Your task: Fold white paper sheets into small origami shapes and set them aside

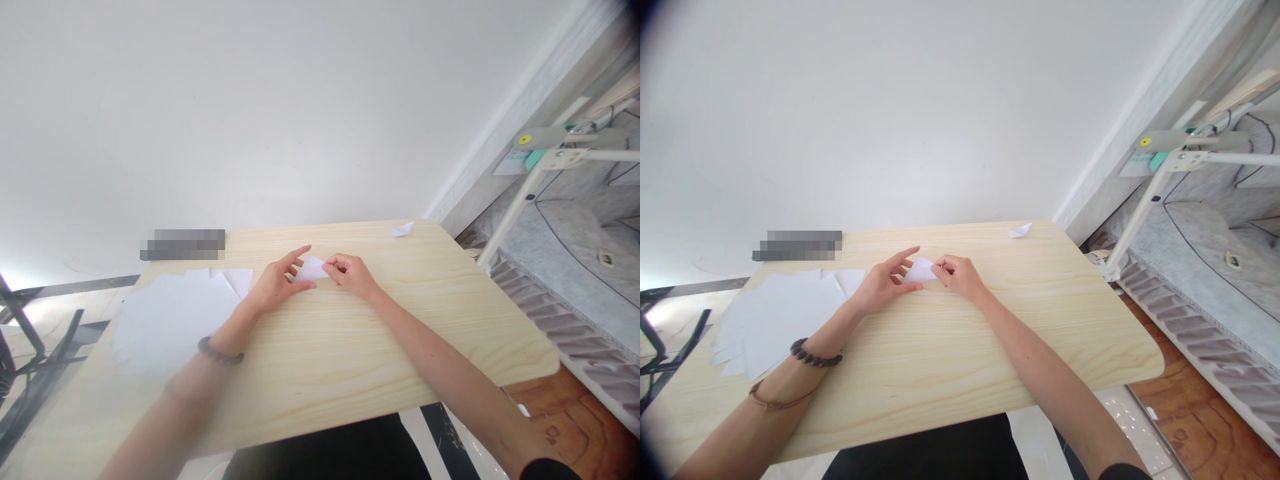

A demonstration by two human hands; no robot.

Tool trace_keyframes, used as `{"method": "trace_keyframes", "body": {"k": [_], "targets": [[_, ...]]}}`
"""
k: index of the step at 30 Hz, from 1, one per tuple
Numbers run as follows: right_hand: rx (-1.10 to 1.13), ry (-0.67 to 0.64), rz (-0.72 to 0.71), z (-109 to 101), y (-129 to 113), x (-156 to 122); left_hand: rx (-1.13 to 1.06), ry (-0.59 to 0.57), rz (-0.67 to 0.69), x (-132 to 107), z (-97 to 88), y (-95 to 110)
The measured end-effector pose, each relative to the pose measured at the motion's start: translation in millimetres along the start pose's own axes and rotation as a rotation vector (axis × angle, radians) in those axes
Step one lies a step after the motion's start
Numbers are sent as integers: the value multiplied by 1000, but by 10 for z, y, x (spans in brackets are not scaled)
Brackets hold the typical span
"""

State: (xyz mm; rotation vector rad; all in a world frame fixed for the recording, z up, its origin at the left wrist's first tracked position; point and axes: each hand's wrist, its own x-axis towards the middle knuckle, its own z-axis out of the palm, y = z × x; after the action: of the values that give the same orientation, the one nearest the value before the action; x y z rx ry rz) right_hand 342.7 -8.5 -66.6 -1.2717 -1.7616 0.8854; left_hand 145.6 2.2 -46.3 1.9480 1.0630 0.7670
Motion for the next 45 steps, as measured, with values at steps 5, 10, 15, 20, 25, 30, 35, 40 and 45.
{"method": "trace_keyframes", "body": {"k": [5,10,15,20,25,30,35,40,45], "targets": [[110,-40,10,-22,-5,5,148,21,23,-2,14,-23],[160,-132,-10,-32,30,9,107,64,-3,-6,19,-15],[99,-133,8,-19,24,-3,102,58,1,-10,17,4],[84,-145,14,-20,-2,-8,100,57,4,-8,22,-3],[86,-140,19,-10,-1,-7,98,62,6,-9,28,-2],[133,-116,29,-5,-9,1,77,35,21,-13,22,-7],[159,-28,26,13,-19,21,28,6,59,-23,22,-1],[-9,47,7,59,5,22,-157,-23,-3,-30,51,36],[-348,159,-191,110,-57,-45,-393,-62,-191,0,68,14]]}}
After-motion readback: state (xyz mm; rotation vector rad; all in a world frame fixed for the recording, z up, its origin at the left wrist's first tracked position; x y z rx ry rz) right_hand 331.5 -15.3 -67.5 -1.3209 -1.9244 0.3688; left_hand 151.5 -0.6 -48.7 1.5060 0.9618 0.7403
